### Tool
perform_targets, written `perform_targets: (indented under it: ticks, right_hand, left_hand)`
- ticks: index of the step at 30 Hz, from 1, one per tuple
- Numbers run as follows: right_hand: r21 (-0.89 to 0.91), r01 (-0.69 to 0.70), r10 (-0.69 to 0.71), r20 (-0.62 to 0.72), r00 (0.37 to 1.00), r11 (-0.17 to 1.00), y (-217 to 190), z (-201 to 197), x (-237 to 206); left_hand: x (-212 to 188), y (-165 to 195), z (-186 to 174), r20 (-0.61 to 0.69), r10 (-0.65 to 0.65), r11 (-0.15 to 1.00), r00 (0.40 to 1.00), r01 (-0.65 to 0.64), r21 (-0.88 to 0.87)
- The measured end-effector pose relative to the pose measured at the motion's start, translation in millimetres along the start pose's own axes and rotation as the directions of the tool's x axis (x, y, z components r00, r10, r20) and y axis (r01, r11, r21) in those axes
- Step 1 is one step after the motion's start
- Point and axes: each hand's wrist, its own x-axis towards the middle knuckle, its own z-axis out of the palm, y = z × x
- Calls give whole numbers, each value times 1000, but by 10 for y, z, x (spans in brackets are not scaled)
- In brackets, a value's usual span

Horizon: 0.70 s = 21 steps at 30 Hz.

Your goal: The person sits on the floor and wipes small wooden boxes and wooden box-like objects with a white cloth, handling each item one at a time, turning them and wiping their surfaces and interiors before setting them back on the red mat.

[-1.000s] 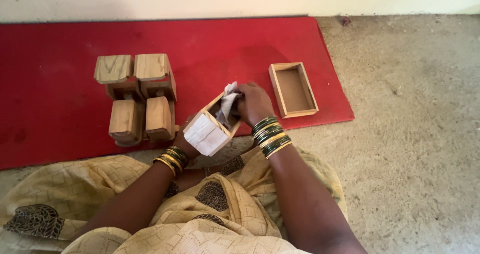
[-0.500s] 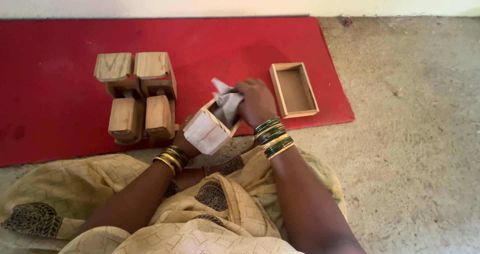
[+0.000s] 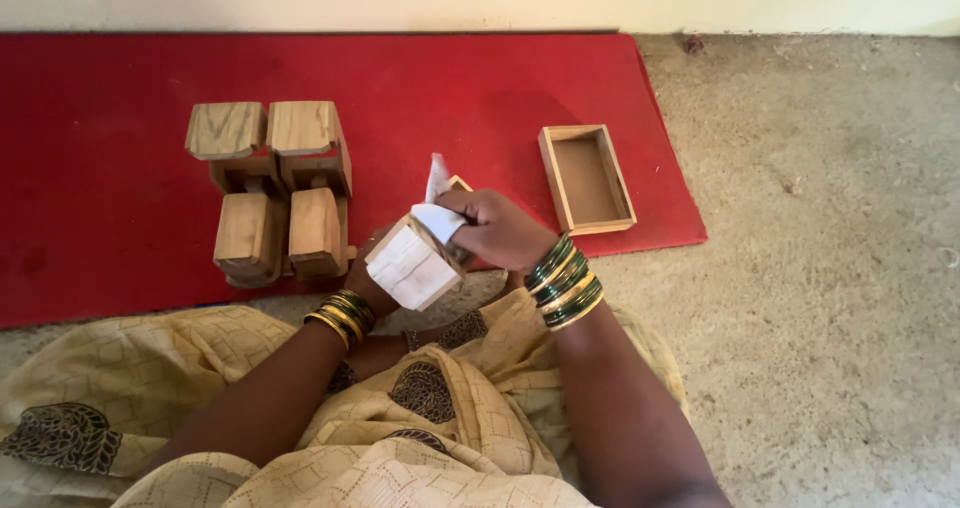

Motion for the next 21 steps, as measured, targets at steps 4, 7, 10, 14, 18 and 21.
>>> perform_targets:
  ticks: [4, 7, 10, 14, 18, 21]
  right_hand:
    - [22, -101, 104, -202, 974, 995, 199, 23, 134]
    - [99, -91, 131, -536, 834, 991, 328, -130, 303]
    - [181, 110, 61, -737, 673, 977, 422, -435, 220]
    - [495, 436, 158, -777, 609, 752, 499, -915, -116]
    - [575, 461, 392, -810, 436, 676, 725, -1377, -417]
    - [507, 430, 325, -843, 429, 747, 1101, -1632, -402]
  left_hand:
    - [0, -7, 6, 5, -28, 1000, 1000, 28, -13]
    - [15, 29, -22, 13, -62, 998, 998, 63, -30]
    - [14, 120, -91, 12, -147, 987, 989, 148, -64]
    - [-3, 305, -157, -50, -369, 922, 928, 359, -142]
    - [51, 394, -209, -146, -361, 932, 921, 353, -80]
    - [108, 428, -201, -92, -316, 949, 944, 316, -16]
